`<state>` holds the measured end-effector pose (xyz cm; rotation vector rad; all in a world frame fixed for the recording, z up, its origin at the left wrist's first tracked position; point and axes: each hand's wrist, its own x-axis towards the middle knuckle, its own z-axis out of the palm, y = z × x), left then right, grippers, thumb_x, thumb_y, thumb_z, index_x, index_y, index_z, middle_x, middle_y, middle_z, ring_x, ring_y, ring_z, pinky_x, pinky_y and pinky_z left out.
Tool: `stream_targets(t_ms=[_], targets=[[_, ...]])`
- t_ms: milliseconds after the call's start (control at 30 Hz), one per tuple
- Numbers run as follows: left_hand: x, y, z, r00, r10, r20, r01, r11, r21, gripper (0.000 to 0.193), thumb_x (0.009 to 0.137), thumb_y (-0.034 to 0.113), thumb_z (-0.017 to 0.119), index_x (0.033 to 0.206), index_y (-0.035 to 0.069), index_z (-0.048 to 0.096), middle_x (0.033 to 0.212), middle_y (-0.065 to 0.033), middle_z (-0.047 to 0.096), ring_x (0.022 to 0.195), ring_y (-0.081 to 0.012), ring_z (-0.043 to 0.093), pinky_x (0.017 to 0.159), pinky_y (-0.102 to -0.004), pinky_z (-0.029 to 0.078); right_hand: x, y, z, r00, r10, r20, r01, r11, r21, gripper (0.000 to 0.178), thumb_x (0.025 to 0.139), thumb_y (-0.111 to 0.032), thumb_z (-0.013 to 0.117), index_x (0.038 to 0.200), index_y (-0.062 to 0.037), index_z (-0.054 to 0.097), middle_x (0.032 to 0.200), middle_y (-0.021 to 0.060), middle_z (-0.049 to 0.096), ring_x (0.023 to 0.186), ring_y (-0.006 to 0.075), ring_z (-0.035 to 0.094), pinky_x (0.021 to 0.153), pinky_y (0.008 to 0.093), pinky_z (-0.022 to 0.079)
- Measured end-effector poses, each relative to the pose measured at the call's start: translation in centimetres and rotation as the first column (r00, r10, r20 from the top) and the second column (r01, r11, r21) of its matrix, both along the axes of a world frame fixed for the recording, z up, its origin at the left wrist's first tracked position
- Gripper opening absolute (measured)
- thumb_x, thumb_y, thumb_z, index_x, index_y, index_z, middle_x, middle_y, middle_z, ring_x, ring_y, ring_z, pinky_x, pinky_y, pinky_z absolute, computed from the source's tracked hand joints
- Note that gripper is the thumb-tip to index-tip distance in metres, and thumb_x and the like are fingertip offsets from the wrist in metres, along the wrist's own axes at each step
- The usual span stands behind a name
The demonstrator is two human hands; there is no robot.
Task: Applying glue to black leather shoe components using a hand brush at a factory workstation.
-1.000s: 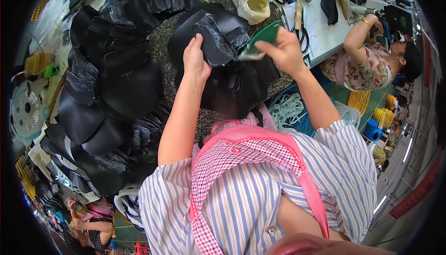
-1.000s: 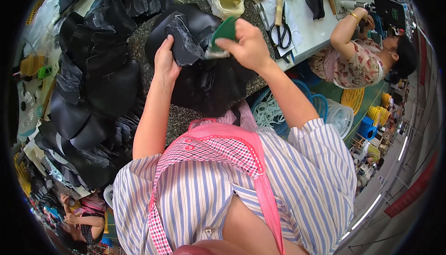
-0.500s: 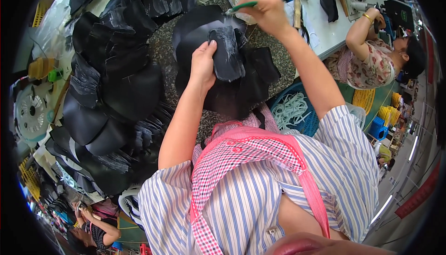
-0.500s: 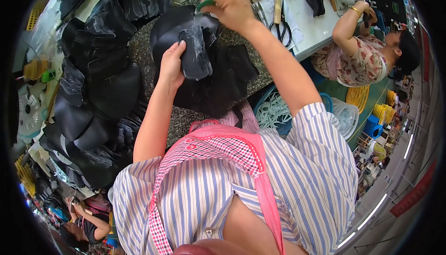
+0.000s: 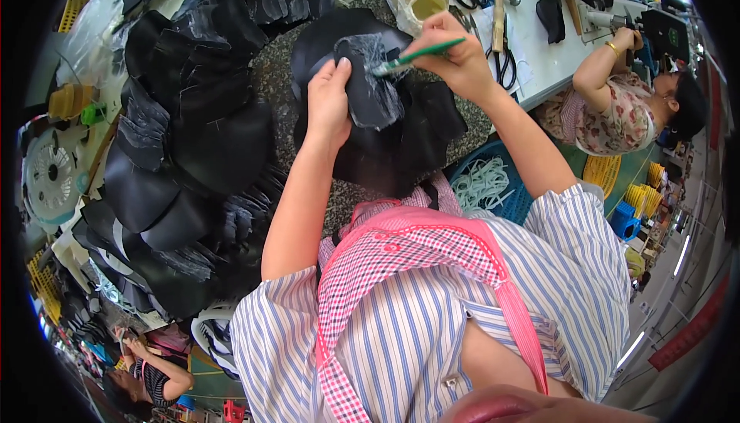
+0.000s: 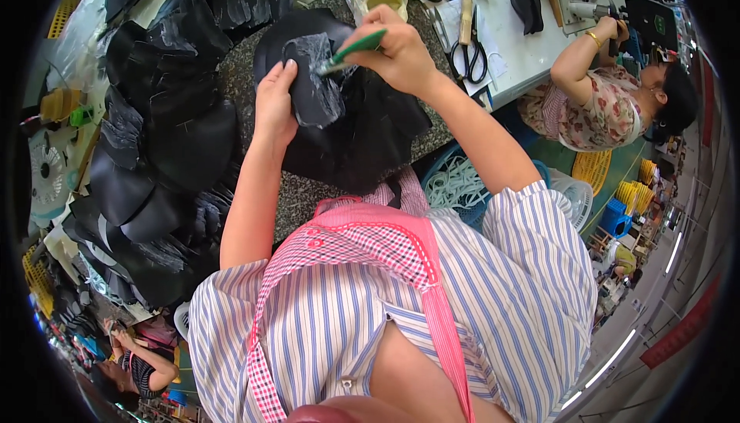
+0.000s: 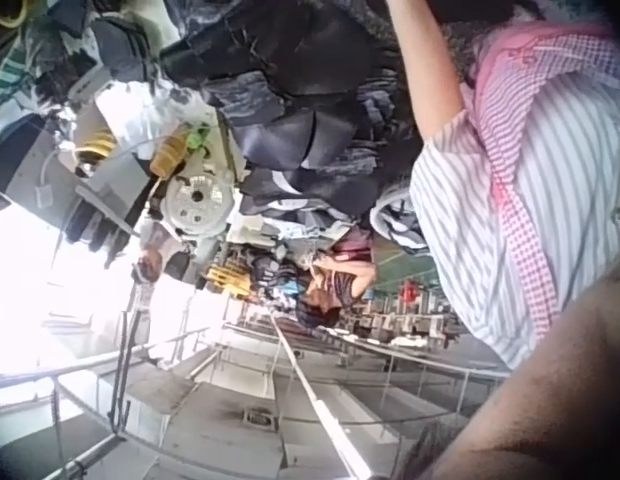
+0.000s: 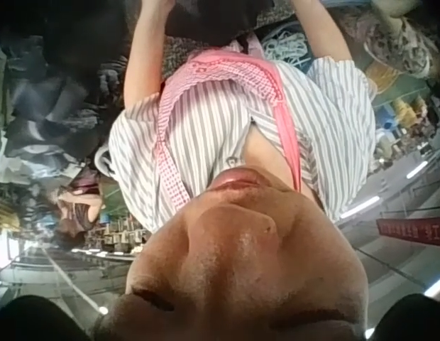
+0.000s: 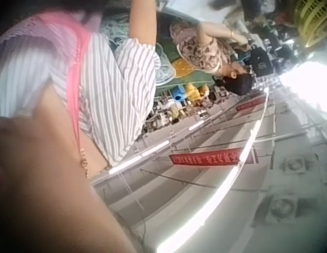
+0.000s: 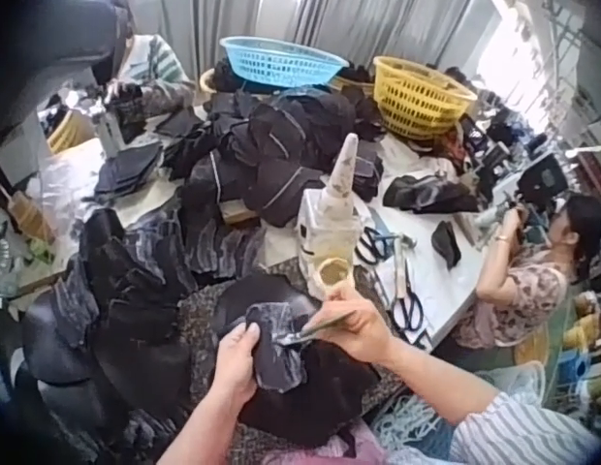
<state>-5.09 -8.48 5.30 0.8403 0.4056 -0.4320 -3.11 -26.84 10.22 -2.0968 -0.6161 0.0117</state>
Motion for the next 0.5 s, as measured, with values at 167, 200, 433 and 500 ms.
stream_targets(t_ms=[167,200,433,500], targets=[[0.2,0.7,0.2,0.991,0.137,-0.012,-0.137,0.991,-0.011,0.017,0.085,0.014,0.04,0.087,0.0,0.049,0.081,-0.0058,0.056,0.07,-0.0117,0.054,0.063,-0.0238,0.044,-4.9,-2.1,-0.5,0.923,0.069,-0.379,-0.014,0.989,0.148,0.012,0.061,-0.003,0.065,0.072,-0.0031,0.059,0.079,0.0038,0.046,0.075,0.0139,0.047,0.066,0.0245,0.038],[0.2,1.1,0.2,0.994,0.101,0.033,-0.102,0.995,0.012,0.016,0.085,0.014,0.041,0.087,0.0,0.049,0.082,-0.0059,0.056,0.071,-0.0117,0.054,0.064,-0.0235,0.044,-4.8,-2.7,-0.1,0.903,0.05,-0.428,0.089,0.95,0.298,0.01,0.063,-0.003,0.063,0.072,-0.0018,0.058,0.08,0.0041,0.046,0.075,0.0144,0.046,0.067,0.0251,0.037],[-0.4,0.2,1.3,0.988,-0.015,0.152,-0.01,0.987,0.158,0.016,0.085,0.014,0.042,0.081,0.001,0.05,0.075,-0.0009,0.053,0.064,-0.0051,0.046,0.06,-0.0193,0.04,-0.1,1.7,1.2,0.964,-0.253,-0.087,0.267,0.883,0.387,0.008,0.071,0.0,0.057,0.079,0.0001,0.057,0.082,0.0032,0.049,0.072,0.0114,0.047,0.065,0.0235,0.038],[-0.4,-0.1,1.3,0.983,-0.011,0.184,-0.023,0.983,0.183,0.016,0.085,0.013,0.042,0.079,0.001,0.05,0.074,0.0002,0.052,0.064,-0.004,0.045,0.059,-0.0185,0.039,-0.3,1.6,0.3,0.952,-0.303,-0.051,0.303,0.898,0.32,0.01,0.069,0.001,0.058,0.078,-0.0004,0.057,0.08,0.003,0.048,0.072,0.0112,0.047,0.064,0.0236,0.038]])
